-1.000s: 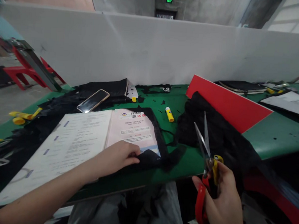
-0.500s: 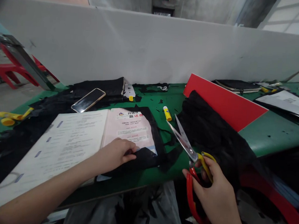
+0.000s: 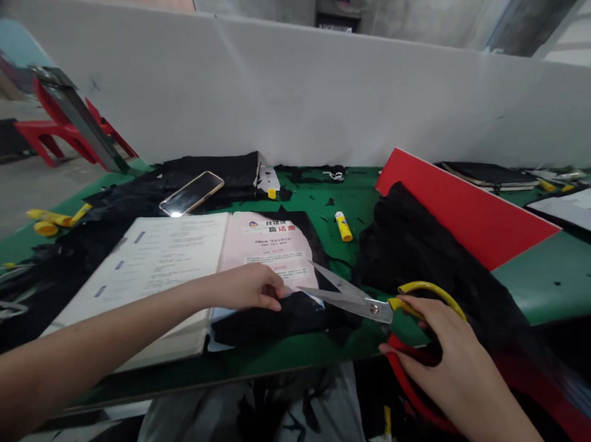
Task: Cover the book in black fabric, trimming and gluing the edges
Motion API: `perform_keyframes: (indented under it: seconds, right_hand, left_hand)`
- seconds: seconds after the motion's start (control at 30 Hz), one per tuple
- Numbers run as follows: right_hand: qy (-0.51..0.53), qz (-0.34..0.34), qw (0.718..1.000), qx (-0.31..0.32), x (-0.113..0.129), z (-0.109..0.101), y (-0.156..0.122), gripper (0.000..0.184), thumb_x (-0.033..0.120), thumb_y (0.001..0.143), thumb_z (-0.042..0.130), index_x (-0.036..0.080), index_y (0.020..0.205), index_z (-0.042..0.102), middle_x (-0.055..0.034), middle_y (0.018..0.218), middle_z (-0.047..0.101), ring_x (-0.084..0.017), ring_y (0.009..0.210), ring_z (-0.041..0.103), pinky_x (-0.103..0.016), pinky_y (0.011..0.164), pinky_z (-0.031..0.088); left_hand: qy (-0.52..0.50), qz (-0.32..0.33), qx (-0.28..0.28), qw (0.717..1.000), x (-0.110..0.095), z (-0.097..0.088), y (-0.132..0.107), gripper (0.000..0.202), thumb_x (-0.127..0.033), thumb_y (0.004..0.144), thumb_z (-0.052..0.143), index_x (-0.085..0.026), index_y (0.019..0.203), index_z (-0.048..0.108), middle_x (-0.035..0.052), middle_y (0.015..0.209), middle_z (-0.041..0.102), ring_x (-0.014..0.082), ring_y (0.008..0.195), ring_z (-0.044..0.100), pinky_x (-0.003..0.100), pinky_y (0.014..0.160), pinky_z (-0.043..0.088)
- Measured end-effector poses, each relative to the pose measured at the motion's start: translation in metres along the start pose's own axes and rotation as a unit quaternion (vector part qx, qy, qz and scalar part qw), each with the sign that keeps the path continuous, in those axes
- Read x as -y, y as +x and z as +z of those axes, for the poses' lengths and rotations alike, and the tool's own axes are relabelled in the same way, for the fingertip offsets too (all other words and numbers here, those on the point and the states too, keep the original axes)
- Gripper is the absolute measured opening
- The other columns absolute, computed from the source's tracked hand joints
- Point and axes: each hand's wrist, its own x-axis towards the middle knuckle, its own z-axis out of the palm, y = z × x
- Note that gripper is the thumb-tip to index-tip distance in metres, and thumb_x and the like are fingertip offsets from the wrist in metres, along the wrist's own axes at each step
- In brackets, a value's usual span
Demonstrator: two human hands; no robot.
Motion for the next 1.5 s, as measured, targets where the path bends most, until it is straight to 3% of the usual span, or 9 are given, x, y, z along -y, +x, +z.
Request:
perform_keyframes:
  seconds: [0.1,0.23,0.47,0.7,0.9,1.03,1.2,1.5]
  right_hand:
    - [-0.066,-0.075,0.993,0.062,-0.016,-0.003,0.006,0.058,0.055,0.060,0.073,0.026,0.109,0.062,-0.0058,0.114,0.065,-0.032,0.104,0.059,-0.051,0.093,0.045]
    - [-0.117,-0.136,0.975,0.130,-0.022,-0.007,0.020,0.054,0.050,0.059,0.075,0.027,0.107,0.065,-0.0059,0.111,0.067,-0.031,0.102,0.061,-0.051,0.091,0.047]
    - [-0.146,-0.120,0.956,0.225,-0.020,-0.030,0.065,0.052,0.044,0.067,0.072,0.031,0.116,0.064,-0.0018,0.126,0.060,-0.026,0.113,0.058,-0.037,0.096,0.047]
    - [-0.180,-0.083,0.919,0.340,-0.008,-0.044,0.107,0.052,0.034,0.067,0.068,0.033,0.119,0.063,-0.0009,0.131,0.057,-0.029,0.112,0.058,-0.035,0.093,0.046]
    - [-0.174,-0.104,0.905,0.375,0.003,-0.026,0.112,0.048,0.034,0.068,0.064,0.032,0.116,0.066,-0.0013,0.123,0.062,-0.027,0.107,0.061,-0.032,0.087,0.048]
    - [-0.165,-0.112,0.900,0.388,0.001,-0.017,0.108,0.051,0.038,0.067,0.067,0.031,0.118,0.065,-0.0023,0.127,0.060,-0.028,0.112,0.058,-0.033,0.092,0.046]
    - [-0.169,-0.117,0.893,0.400,-0.001,-0.015,0.101,0.050,0.036,0.072,0.063,0.030,0.122,0.062,-0.0030,0.132,0.056,-0.027,0.116,0.055,-0.032,0.096,0.044]
    - [-0.152,-0.153,0.896,0.389,0.006,-0.009,0.098,0.055,0.034,0.066,0.069,0.032,0.121,0.063,-0.0010,0.129,0.058,-0.026,0.121,0.052,-0.032,0.101,0.041]
  left_hand:
    - [-0.019,0.008,0.009,1.000,0.004,-0.001,0.001,0.014,-0.027,0.076,0.066,-0.017,0.085,0.069,0.0007,0.077,0.070,0.0143,0.070,0.062,0.022,0.062,0.041]
    - [-0.037,0.018,0.006,0.999,0.008,-0.001,-0.001,0.016,-0.030,0.077,0.065,-0.018,0.085,0.070,0.0001,0.079,0.070,0.0144,0.071,0.062,0.022,0.062,0.041]
    - [-0.069,0.037,-0.018,0.997,0.014,0.003,-0.004,0.018,-0.034,0.078,0.065,-0.018,0.086,0.070,0.0010,0.082,0.071,0.0148,0.075,0.063,0.024,0.065,0.042]
    - [-0.098,0.047,-0.048,0.993,0.017,0.010,-0.007,0.015,-0.032,0.077,0.066,-0.019,0.083,0.070,0.0013,0.081,0.071,0.0145,0.073,0.062,0.024,0.065,0.042]
    - [-0.088,0.060,-0.066,0.992,0.018,0.010,-0.009,0.013,-0.031,0.078,0.065,-0.020,0.081,0.070,0.0005,0.080,0.070,0.0136,0.072,0.060,0.024,0.063,0.040]
    - [-0.083,0.064,-0.067,0.992,0.018,0.009,-0.008,0.013,-0.031,0.077,0.067,-0.019,0.080,0.070,0.0007,0.080,0.070,0.0135,0.071,0.059,0.023,0.062,0.039]
    - [-0.085,0.071,-0.071,0.991,0.019,0.009,-0.008,0.012,-0.030,0.077,0.067,-0.019,0.080,0.070,0.0009,0.081,0.070,0.0133,0.071,0.059,0.023,0.061,0.039]
    - [-0.093,0.072,-0.072,0.991,0.019,0.008,-0.008,0.012,-0.030,0.076,0.068,-0.018,0.077,0.070,0.0002,0.077,0.069,0.0130,0.070,0.058,0.023,0.060,0.038]
